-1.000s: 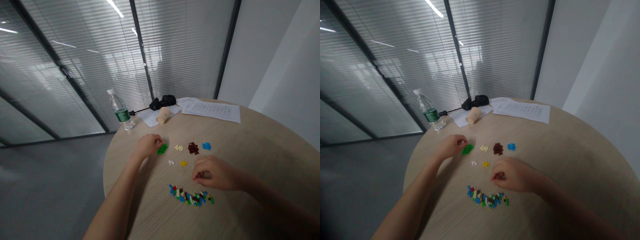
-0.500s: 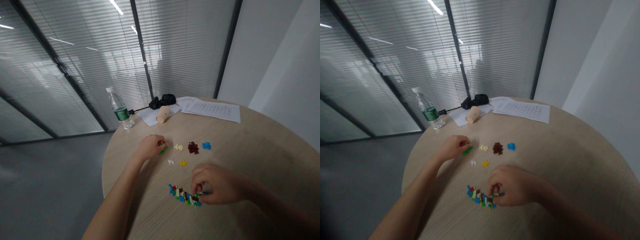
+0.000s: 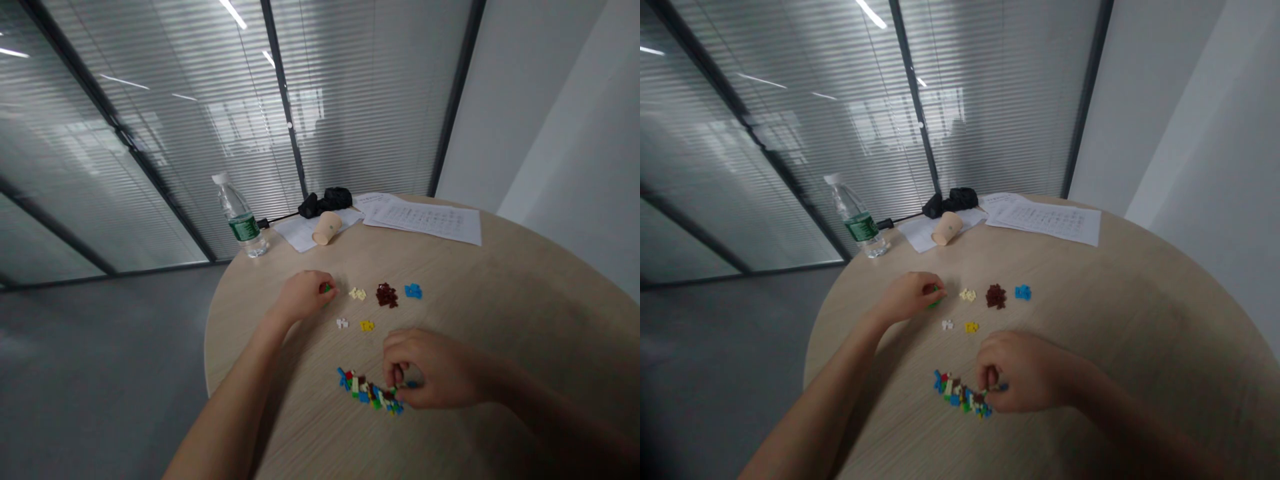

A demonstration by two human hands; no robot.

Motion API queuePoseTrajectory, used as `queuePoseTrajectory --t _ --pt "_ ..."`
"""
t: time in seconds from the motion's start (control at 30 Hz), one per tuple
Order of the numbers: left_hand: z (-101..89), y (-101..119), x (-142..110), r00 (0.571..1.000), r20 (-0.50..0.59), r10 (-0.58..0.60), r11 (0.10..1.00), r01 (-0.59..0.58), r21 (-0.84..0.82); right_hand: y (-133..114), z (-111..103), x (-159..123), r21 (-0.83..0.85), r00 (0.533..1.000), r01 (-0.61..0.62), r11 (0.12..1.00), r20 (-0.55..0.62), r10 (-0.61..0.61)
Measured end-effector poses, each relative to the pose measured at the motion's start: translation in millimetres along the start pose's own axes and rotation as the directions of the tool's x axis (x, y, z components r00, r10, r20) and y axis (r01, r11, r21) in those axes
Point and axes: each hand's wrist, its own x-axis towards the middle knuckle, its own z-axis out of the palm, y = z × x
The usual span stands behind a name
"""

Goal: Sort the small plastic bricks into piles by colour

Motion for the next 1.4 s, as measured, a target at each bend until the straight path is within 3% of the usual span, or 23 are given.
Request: queuePoseTrajectory --t 0.8,0.97,1.07,1.17,1.27,1.4 --pt "-0.9 1.3 0.1 1.0 0.013 -0.018 1.0 0.018 -0.007 -0.8 -0.9 2.7 0.038 1.0 0.005 0.999 0.019 -0.006" --pt "-0.9 2.6 0.3 1.0 -0.003 0.018 0.991 -0.018 -0.129 -4.1 -3.4 2.7 0.054 1.0 -0.008 0.999 0.018 0.007" --pt "-3.3 7.9 -2.2 0.991 0.028 0.13 0.91 -0.108 -0.4 -2.6 -5.5 4.9 0.085 0.997 -0.04 0.996 -0.066 0.046" --pt "-6.1 16.6 -6.2 0.956 0.087 0.281 0.781 -0.175 -0.6 2.5 -7.8 8.1 0.061 0.958 -0.072 0.996 -0.274 0.086" --pt "-4.6 26.6 -8.6 0.892 0.165 0.422 0.702 -0.206 -0.682 6.6 -8.5 10.5 0.036 0.91 -0.043 0.998 -0.412 0.054" --pt "3.9 36.8 -8.1 0.838 0.19 0.511 0.646 -0.229 -0.728 6.6 -7.0 11.7 -0.003 0.882 0.019 1.0 -0.471 -0.019"
